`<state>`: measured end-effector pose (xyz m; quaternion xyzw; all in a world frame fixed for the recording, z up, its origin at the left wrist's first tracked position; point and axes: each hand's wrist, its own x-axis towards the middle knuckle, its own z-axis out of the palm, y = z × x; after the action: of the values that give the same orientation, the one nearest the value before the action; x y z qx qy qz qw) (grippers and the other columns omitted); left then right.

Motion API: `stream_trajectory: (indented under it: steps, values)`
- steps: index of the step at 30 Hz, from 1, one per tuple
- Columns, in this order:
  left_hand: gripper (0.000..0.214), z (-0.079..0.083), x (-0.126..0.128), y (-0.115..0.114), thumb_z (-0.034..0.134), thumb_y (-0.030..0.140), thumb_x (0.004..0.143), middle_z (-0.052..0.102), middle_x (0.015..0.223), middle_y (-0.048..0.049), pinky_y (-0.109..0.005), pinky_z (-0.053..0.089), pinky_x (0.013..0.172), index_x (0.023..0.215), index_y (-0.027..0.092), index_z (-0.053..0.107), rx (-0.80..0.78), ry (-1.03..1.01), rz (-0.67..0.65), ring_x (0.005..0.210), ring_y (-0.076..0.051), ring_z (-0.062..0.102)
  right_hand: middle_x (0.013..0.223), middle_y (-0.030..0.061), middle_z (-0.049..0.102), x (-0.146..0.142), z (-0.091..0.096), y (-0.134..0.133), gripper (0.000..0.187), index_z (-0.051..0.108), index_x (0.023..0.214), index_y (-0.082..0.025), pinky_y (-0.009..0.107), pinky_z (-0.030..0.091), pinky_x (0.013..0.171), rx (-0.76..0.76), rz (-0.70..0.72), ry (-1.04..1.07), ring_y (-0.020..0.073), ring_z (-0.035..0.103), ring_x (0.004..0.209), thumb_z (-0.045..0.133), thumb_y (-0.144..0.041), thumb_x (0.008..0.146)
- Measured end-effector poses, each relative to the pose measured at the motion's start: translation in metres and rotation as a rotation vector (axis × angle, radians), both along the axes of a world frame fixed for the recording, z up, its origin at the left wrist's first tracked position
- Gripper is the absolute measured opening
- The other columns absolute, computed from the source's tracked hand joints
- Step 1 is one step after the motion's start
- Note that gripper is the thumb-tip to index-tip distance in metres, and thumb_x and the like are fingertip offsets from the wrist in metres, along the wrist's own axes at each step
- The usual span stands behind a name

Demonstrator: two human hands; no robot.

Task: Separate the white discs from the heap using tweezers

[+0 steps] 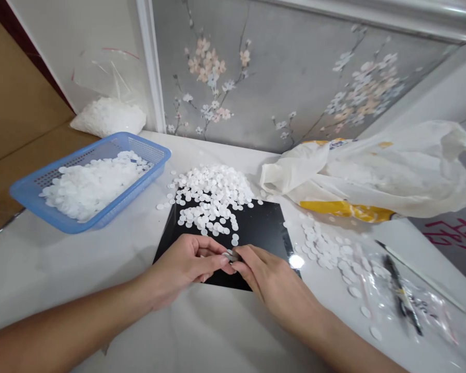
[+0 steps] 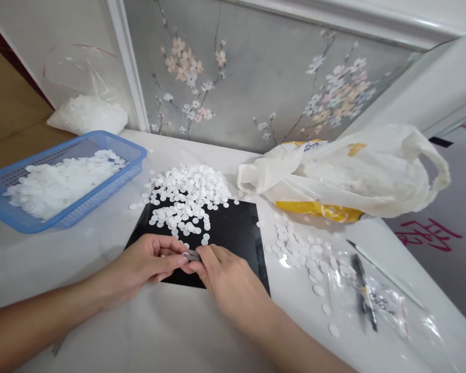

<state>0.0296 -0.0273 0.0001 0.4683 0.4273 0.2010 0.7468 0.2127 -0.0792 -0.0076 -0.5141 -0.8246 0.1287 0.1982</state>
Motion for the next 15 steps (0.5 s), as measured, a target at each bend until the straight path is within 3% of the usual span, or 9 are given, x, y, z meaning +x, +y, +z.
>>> stream_trajectory:
  steps: [8,15]
  values:
    - [0.025,-0.0010,-0.0003,-0.0004,0.069,0.036,0.073,0.073,0.080,-0.0080,-0.023,0.025,0.046,0.084,0.014,0.068,0.013,0.021,-0.048,0.047,-0.005,0.034,0.071,0.0034,0.062,-0.0005,-0.0005,-0.0008,0.038,0.052,0.082,-0.019,0.026,0.041,0.051,0.008,0.014,0.002,0.0157,0.058,0.059,0.022,-0.032,0.101]
    - [0.023,-0.0007,-0.0005,-0.0010,0.068,0.035,0.074,0.073,0.079,-0.0074,-0.023,0.024,0.047,0.084,0.014,0.067,0.011,0.027,-0.045,0.047,-0.005,0.033,0.068,0.0032,0.061,-0.0016,0.0010,-0.0011,0.041,0.052,0.080,-0.019,0.027,0.038,0.050,-0.013,0.008,-0.007,0.0156,0.056,0.057,0.019,-0.034,0.102]
